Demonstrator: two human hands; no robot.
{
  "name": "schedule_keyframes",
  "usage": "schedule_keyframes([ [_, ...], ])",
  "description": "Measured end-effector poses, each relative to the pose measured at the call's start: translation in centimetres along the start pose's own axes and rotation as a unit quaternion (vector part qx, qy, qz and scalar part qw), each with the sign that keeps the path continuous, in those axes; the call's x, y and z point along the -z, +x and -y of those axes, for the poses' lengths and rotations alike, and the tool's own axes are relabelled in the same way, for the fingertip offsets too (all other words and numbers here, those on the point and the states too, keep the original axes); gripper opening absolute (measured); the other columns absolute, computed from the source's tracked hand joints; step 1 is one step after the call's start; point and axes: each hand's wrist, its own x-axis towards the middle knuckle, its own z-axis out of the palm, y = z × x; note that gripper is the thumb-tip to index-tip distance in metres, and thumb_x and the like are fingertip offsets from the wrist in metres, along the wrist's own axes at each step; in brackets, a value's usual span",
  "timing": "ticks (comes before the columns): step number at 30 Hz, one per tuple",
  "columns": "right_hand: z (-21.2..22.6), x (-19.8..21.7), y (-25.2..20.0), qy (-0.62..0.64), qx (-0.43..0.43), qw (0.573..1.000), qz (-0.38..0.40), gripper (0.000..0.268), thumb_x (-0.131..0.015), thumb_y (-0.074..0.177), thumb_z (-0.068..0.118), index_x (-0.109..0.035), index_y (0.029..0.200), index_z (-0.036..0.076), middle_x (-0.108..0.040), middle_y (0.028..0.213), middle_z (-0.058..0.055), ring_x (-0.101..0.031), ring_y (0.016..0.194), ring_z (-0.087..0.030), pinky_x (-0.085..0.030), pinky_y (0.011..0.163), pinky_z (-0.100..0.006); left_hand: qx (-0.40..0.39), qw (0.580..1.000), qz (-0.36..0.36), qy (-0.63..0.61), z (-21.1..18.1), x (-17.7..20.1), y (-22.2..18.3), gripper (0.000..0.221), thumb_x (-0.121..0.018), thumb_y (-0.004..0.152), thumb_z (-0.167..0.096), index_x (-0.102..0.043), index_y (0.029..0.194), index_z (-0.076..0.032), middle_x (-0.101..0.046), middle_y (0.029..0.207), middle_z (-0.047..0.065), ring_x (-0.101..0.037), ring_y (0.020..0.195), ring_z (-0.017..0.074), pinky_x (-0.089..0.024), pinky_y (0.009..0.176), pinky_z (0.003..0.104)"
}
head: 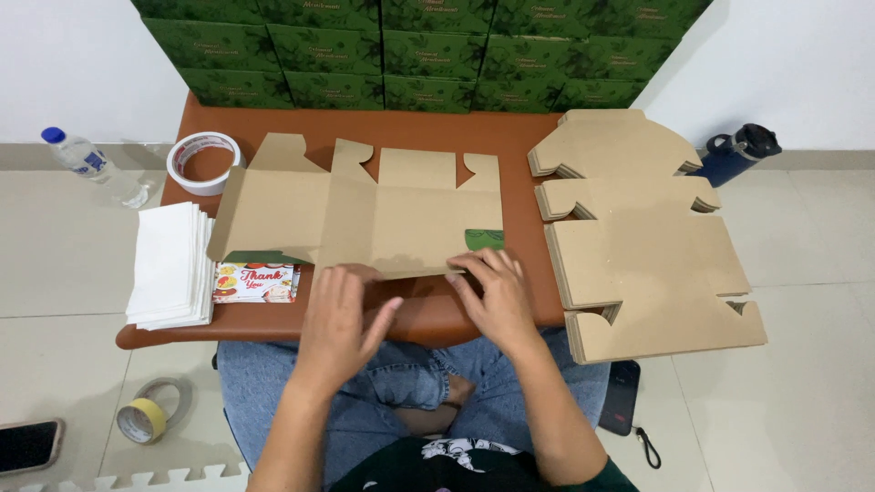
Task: Folding a cardboard template into a finished box and applying a label inside.
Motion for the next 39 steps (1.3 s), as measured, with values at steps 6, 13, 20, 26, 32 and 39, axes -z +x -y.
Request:
schedule_keyframes([
  [6, 1.6, -0.9, 1.4, 0.049, -0.058, 0.994, -0.075, 0.065, -0.078, 0.085, 0.024, -0.049, 0.142, 0.011, -0.069, 0.091, -0.013, -0.064, 0.096, -0.04, -0.048, 0.086, -0.053, -0.081, 0.987, -0.067, 0.118, -2.3, -1.9, -0.1, 0.048, -0.069, 0.092, -0.031, -0.059, 0.136, -0.013, -0.043, 0.135, 0.01, -0.043, 0.131, 0.0324, -0.038, 0.114, 0.049],
  [13, 2.6, -0.1, 0.4, 0.011, -0.033, 0.998, -0.046, 0.055, -0.068, 0.093, 0.019, -0.051, 0.145, 0.02, -0.066, 0.105, -0.011, -0.064, 0.1, -0.039, -0.049, 0.087, -0.05, -0.022, 0.989, 0.093, 0.112, -2.9, -3.2, 0.3, 0.05, -0.05, 0.102, -0.033, -0.054, 0.141, -0.003, -0.052, 0.148, 0.017, -0.044, 0.141, 0.0289, -0.019, 0.122, 0.052],
  [20, 1.5, -0.1, -0.9, -0.066, 0.047, 0.997, 0.002, 0.034, -0.056, 0.101, 0.023, -0.066, 0.133, 0.018, -0.057, 0.142, -0.014, -0.057, 0.128, -0.033, -0.046, 0.102, -0.046, -0.017, 0.988, 0.122, 0.093, -2.0, -3.9, 1.0, 0.053, -0.045, 0.104, -0.035, -0.05, 0.146, -0.003, -0.053, 0.147, 0.018, -0.046, 0.138, 0.0301, -0.026, 0.119, 0.047],
  [26, 1.7, 0.0, -0.7, -0.087, 0.079, 0.988, 0.095, 0.047, -0.046, 0.105, 0.029, -0.051, 0.148, 0.011, -0.047, 0.154, -0.017, -0.041, 0.143, -0.035, -0.031, 0.115, -0.055, -0.012, 0.984, 0.163, 0.07, -2.0, -4.8, 1.8, 0.058, -0.041, 0.105, -0.035, -0.041, 0.152, -0.001, -0.043, 0.155, 0.019, -0.037, 0.145, 0.0317, -0.021, 0.122, 0.047],
  [32, 2.7, -0.8, -1.5, -0.156, 0.067, 0.982, 0.085, 0.052, -0.042, 0.105, 0.035, -0.044, 0.153, 0.014, -0.041, 0.158, -0.017, -0.033, 0.148, -0.035, -0.024, 0.117, -0.057, 0.032, 0.976, 0.193, 0.091, -2.9, -5.7, 1.8, 0.063, -0.04, 0.1, -0.031, -0.034, 0.156, -0.005, -0.03, 0.162, 0.02, -0.022, 0.151, 0.0381, -0.013, 0.123, 0.052],
  [39, 2.9, -0.6, -1.7, -0.135, 0.059, 0.985, 0.091, 0.054, -0.042, 0.104, 0.039, -0.042, 0.155, 0.021, -0.036, 0.161, -0.015, -0.03, 0.15, -0.032, -0.019, 0.119, -0.057, 0.004, 0.992, 0.07, 0.102, -3.5, -2.2, -1.1, 0.059, -0.059, 0.093, -0.03, -0.049, 0.145, -0.003, -0.046, 0.151, 0.02, -0.039, 0.143, 0.0339, -0.02, 0.121, 0.054],
])
